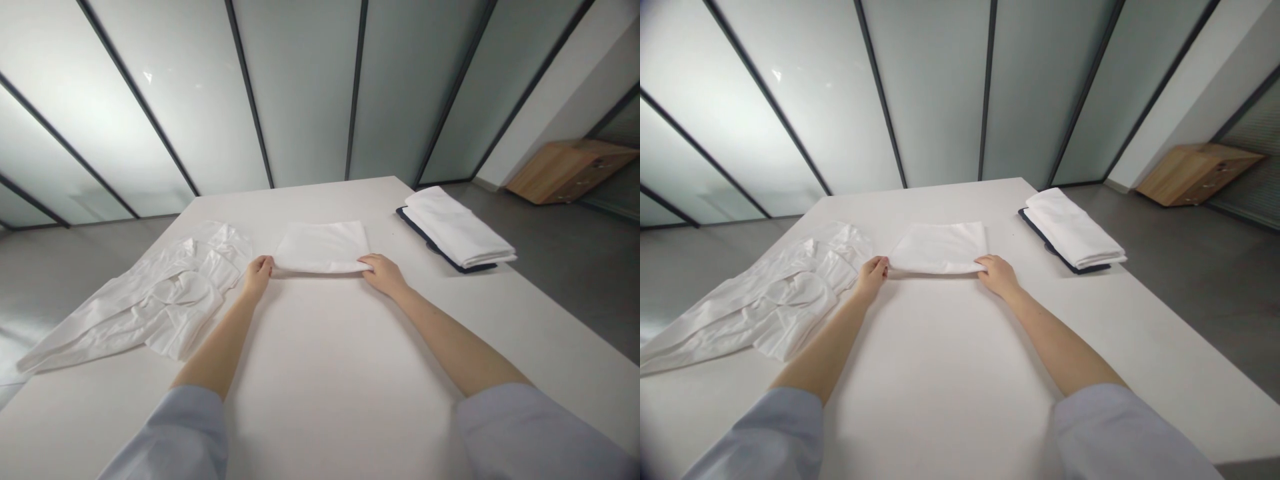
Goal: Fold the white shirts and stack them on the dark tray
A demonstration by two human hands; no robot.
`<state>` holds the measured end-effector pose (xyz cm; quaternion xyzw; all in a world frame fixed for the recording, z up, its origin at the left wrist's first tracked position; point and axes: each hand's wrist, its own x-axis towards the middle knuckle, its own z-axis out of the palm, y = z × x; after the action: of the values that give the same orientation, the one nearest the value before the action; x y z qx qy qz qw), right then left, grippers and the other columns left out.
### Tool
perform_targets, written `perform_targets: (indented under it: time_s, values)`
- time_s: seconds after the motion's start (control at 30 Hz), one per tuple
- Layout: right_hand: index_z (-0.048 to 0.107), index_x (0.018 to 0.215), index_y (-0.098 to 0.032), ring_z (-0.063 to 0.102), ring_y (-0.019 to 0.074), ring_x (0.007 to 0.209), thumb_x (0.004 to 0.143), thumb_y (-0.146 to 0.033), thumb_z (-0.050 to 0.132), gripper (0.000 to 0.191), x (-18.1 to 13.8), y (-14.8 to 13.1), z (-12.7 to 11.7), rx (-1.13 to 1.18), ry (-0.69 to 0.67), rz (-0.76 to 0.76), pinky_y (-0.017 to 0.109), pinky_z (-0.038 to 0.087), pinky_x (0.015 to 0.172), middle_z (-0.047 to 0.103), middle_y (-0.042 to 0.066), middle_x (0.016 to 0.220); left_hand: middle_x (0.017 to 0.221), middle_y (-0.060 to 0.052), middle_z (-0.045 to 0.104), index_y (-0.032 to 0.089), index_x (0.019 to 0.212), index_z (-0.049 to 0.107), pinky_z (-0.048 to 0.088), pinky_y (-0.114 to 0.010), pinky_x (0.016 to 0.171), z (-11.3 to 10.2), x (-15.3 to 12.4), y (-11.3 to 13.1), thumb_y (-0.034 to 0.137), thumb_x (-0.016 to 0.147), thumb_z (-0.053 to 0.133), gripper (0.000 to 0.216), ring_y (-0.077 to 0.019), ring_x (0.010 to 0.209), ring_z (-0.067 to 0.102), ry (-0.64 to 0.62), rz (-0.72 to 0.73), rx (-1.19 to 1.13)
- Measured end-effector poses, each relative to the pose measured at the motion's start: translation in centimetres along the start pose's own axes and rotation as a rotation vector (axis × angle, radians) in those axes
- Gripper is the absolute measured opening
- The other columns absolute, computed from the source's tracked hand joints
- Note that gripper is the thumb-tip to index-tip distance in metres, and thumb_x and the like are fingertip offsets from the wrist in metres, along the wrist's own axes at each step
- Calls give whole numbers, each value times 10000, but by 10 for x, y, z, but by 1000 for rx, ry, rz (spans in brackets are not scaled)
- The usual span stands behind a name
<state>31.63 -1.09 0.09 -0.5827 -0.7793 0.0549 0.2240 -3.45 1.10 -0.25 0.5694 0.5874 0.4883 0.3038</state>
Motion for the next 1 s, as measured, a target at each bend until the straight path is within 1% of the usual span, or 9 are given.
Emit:
perform_targets:
  time_s: [0.07, 0.17, 0.27, 0.4, 0.57, 0.77, 0.83, 0.9, 1.0]
  values:
    - [712, 1069, -226, 618, 215, 1058, 772, -131, 537, 357, 0, 2, 1, 26, 22, 26, 319, 472, 926, 705, 42, 1125, 515, 43, 434, 188, 704, 570, 296, -228, 470, 0, 0, 1, 481, 720, 513, 298, -99, 467, 388, -51, -51, -110]
    - [719, 1069, -223, 632, 228, 1045, 778, -165, 537, 348, 0, 5, 3, 46, 54, 71, 330, 486, 910, 711, 44, 1122, 621, 25, 544, 179, 824, 619, 364, -228, 533, -1, -3, 4, 390, 621, 591, 294, -111, 562, 482, -73, -13, -116]
    - [724, 1079, -243, 651, 230, 1018, 777, -188, 542, 357, 1, 6, 5, 51, 82, 107, 332, 498, 891, 721, 26, 1112, 661, 18, 584, 183, 765, 615, 405, -240, 584, -2, -4, 6, 346, 597, 595, 235, -134, 645, 533, -44, 9, 18]
    - [730, 1085, -264, 671, 234, 968, 777, -218, 550, 360, 1, 5, 5, 42, 104, 162, 328, 511, 851, 737, 19, 1078, 584, 28, 559, 185, 682, 573, 394, -247, 553, -1, -3, 3, 332, 613, 583, 163, -133, 593, 522, -41, -58, 88]
    - [734, 1077, -271, 681, 233, 904, 784, -239, 540, 353, 1, 3, 3, 28, 113, 207, 312, 511, 803, 754, 21, 996, 682, 14, 598, 194, 781, 569, 456, -266, 655, 0, -2, 4, 397, 644, 603, 247, -137, 672, 571, -4, -42, -144]
    - [733, 1063, -263, 681, 230, 919, 780, -237, 531, 349, 0, 7, 4, 55, 156, 209, 307, 512, 789, 753, 18, 1002, 771, 7, 585, 220, 800, 512, 487, -286, 784, -1, 1, 9, 394, 657, 583, 236, -140, 789, 594, -85, -23, -333]
    - [732, 1053, -270, 681, 225, 912, 778, -233, 531, 343, 0, 8, 5, 67, 162, 193, 303, 512, 787, 755, 11, 989, 776, 3, 583, 224, 848, 514, 496, -302, 794, -2, 2, 6, 366, 676, 542, 226, -149, 800, 601, -86, -23, -302]
    - [733, 1044, -271, 679, 224, 909, 773, -225, 535, 339, 0, 7, 5, 67, 156, 176, 304, 512, 796, 754, 10, 985, 815, -12, 598, 221, 959, 524, 503, -331, 808, -3, 1, 3, 345, 690, 501, 297, -170, 832, 610, -60, 2, -188]
    - [737, 1018, -251, 668, 231, 938, 759, -205, 543, 327, 0, 6, 4, 65, 133, 136, 314, 507, 833, 746, 26, 1007, 1094, -97, 613, 187, 1175, 494, 468, -412, 927, -5, -5, 3, 353, 690, 535, 514, -242, 1064, 577, -13, 204, 97]
